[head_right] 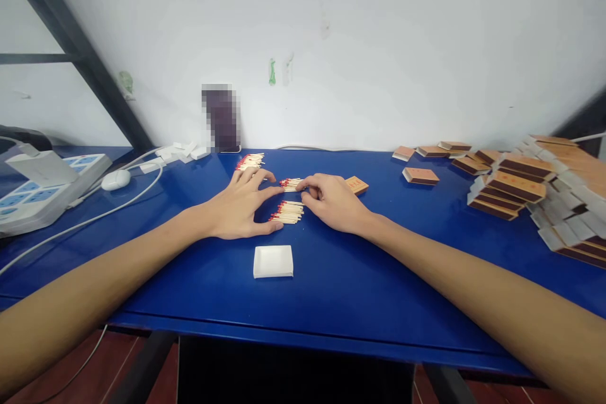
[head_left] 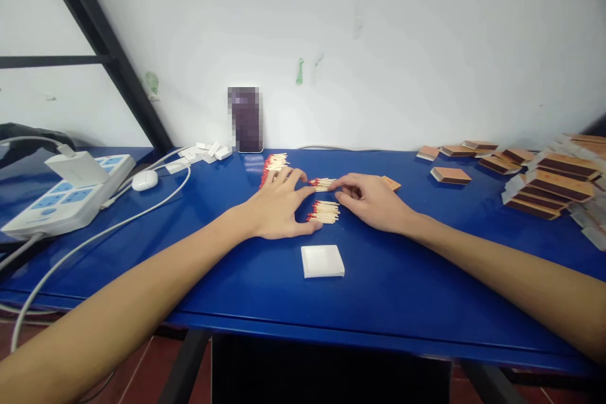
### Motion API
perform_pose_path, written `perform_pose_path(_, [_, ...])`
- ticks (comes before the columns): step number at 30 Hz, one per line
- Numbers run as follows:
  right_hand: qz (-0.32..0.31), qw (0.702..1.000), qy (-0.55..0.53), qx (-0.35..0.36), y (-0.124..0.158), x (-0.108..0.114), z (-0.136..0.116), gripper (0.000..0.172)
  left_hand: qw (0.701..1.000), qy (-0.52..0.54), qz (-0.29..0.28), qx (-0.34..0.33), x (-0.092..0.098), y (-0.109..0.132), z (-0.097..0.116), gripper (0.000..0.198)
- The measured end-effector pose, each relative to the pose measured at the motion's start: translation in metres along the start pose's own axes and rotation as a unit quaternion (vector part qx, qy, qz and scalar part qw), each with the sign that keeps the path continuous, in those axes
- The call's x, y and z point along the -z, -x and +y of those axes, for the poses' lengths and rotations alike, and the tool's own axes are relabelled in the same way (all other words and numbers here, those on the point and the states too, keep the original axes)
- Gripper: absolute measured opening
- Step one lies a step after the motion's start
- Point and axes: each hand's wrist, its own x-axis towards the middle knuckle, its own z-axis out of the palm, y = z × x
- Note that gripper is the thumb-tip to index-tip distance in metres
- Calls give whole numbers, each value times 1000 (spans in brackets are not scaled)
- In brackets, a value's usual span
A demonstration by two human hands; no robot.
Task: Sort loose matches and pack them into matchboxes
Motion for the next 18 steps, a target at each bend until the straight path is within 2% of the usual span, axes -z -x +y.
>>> perform_pose_path(8, [-8,1000,24,8,-1,-1,2,27,998,62,-16,29,-2,-3,-1,73])
perform_pose_path(18, [-10,999,28,12,-2,-1,1,24,997,68,-15,24,-3,-3,-1,74])
